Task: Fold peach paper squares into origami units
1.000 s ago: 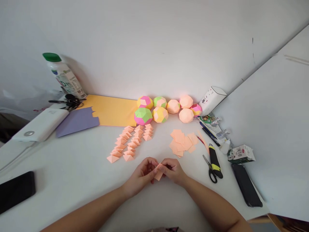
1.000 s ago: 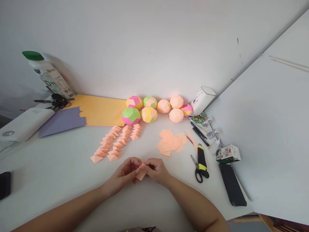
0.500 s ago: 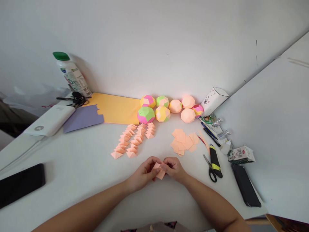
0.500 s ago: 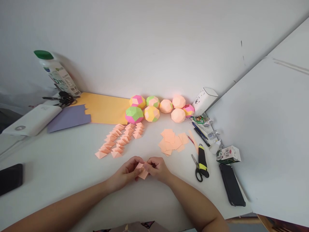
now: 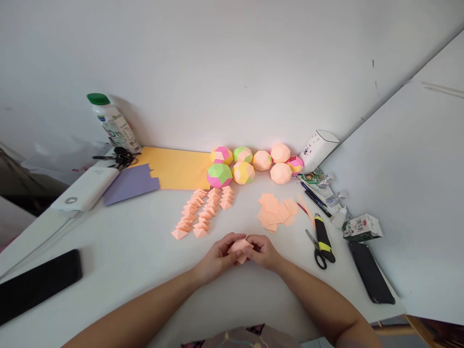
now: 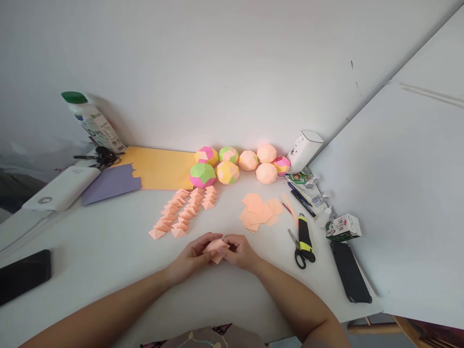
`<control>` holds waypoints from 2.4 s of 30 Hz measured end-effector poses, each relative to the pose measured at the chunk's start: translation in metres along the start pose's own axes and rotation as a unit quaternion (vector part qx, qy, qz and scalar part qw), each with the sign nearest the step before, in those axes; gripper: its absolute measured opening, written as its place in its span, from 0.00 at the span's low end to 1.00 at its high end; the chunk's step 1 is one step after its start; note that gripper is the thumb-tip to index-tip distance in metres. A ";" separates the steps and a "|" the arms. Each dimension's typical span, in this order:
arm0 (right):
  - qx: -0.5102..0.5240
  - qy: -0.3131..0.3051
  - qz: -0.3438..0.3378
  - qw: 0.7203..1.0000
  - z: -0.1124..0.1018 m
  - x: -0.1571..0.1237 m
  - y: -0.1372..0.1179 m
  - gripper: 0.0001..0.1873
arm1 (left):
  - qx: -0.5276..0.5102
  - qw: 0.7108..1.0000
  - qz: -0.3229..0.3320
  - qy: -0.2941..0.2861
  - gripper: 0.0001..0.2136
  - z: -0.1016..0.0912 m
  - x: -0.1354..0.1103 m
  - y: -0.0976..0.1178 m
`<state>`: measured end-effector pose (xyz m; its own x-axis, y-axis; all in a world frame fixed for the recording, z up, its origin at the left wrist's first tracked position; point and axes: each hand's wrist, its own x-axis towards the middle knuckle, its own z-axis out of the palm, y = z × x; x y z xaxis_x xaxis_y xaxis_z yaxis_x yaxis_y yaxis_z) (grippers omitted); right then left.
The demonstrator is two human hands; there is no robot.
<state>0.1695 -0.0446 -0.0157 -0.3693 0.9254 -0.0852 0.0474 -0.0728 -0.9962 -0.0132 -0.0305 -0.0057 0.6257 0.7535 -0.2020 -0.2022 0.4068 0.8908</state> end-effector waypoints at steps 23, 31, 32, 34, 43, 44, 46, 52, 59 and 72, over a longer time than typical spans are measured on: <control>0.012 0.088 -0.065 0.994 0.007 0.002 -0.014 0.13 | 0.154 0.984 0.076 0.047 0.17 0.003 0.000 -0.001; 0.037 0.115 -0.021 0.992 0.004 0.003 0.001 0.14 | 0.145 0.988 0.046 0.036 0.20 0.003 -0.001 -0.002; 0.041 0.118 -0.016 0.992 0.003 0.003 0.002 0.15 | 0.148 0.988 0.043 0.033 0.20 0.003 -0.001 -0.002; 0.045 0.120 -0.010 0.992 0.003 0.003 0.004 0.16 | 0.154 0.987 0.039 0.034 0.20 0.002 -0.001 -0.004; 0.023 0.112 -0.030 0.993 0.003 0.005 0.001 0.10 | 0.187 0.981 0.021 0.052 0.21 0.002 -0.002 -0.005; 0.025 0.112 -0.030 0.993 0.003 0.005 0.001 0.10 | 0.193 0.980 0.020 0.050 0.21 0.002 -0.003 -0.005; 0.026 0.111 -0.028 0.993 0.003 0.005 0.000 0.10 | 0.203 0.978 0.019 0.046 0.21 0.002 -0.003 -0.004; 0.002 0.113 -0.038 0.993 0.004 0.004 -0.005 0.10 | 0.202 0.978 0.022 0.043 0.20 0.003 -0.004 -0.003; 0.006 0.124 -0.017 0.992 0.003 0.004 -0.001 0.10 | 0.204 0.977 0.038 0.055 0.20 0.002 -0.004 -0.005; 0.016 0.109 -0.016 0.994 0.003 0.003 -0.002 0.08 | 0.201 0.976 0.025 0.077 0.20 0.002 -0.005 -0.005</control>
<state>0.1656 -0.0426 -0.0143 -0.1592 0.9859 -0.0522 0.0082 -0.0515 -0.9986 -0.0140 -0.0374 -0.0079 0.4964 0.8480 -0.1858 0.1018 0.1557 0.9825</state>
